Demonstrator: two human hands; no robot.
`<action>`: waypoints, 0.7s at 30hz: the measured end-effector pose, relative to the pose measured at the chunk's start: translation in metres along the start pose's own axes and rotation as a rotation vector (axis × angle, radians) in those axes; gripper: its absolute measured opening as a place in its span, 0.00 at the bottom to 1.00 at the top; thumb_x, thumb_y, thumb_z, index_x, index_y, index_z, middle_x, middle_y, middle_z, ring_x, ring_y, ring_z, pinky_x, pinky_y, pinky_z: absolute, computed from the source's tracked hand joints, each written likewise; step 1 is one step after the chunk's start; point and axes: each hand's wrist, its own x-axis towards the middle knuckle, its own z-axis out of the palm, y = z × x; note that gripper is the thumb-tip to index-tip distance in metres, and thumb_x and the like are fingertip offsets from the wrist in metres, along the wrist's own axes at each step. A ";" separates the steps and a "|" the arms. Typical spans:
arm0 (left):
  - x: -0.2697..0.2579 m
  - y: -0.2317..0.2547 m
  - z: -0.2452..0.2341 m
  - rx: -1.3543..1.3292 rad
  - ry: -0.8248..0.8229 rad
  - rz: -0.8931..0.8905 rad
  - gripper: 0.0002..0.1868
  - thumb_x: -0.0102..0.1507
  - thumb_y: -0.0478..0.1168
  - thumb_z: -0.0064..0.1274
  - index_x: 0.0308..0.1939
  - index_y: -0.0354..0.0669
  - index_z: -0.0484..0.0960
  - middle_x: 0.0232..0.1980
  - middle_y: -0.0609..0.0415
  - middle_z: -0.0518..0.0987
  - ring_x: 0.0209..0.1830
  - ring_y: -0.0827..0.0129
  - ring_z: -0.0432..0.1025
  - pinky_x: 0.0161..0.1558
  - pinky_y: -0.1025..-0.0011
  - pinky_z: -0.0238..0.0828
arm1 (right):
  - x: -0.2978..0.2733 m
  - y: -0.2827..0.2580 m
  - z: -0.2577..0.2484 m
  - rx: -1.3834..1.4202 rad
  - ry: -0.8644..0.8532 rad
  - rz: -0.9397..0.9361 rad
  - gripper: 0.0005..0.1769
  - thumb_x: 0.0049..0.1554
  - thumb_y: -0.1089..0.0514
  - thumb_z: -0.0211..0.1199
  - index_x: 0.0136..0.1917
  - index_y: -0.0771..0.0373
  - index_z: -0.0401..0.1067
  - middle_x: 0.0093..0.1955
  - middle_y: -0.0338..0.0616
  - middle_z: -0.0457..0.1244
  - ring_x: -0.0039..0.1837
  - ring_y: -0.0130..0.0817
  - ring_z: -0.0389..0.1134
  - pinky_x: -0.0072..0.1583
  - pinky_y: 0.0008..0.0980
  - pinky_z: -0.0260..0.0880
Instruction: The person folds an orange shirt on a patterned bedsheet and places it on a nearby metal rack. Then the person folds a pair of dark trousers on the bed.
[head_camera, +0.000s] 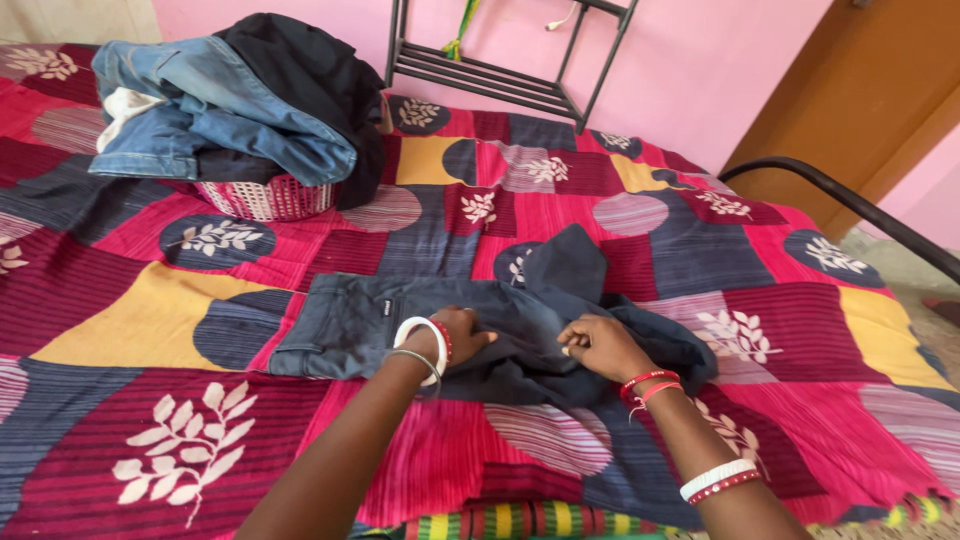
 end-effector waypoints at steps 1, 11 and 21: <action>-0.003 0.010 0.005 -0.040 0.060 0.083 0.29 0.63 0.61 0.53 0.54 0.41 0.82 0.59 0.36 0.78 0.61 0.41 0.72 0.63 0.55 0.69 | -0.007 0.001 -0.005 0.009 -0.010 0.012 0.08 0.48 0.67 0.71 0.44 0.67 0.80 0.41 0.45 0.69 0.43 0.30 0.71 0.48 0.29 0.72; -0.057 0.045 0.053 -0.135 0.305 0.211 0.22 0.58 0.58 0.60 0.50 0.54 0.83 0.54 0.46 0.79 0.55 0.45 0.74 0.60 0.49 0.67 | -0.055 -0.027 0.015 -0.185 0.207 -0.101 0.19 0.41 0.58 0.78 0.48 0.58 0.80 0.48 0.42 0.69 0.52 0.42 0.73 0.55 0.38 0.73; -0.060 0.040 0.061 -0.140 0.356 0.211 0.23 0.53 0.51 0.59 0.50 0.51 0.82 0.51 0.45 0.80 0.55 0.46 0.73 0.61 0.50 0.66 | -0.031 -0.066 0.043 -0.720 0.211 0.328 0.28 0.49 0.44 0.73 0.57 0.59 0.70 0.59 0.45 0.62 0.63 0.46 0.64 0.59 0.52 0.68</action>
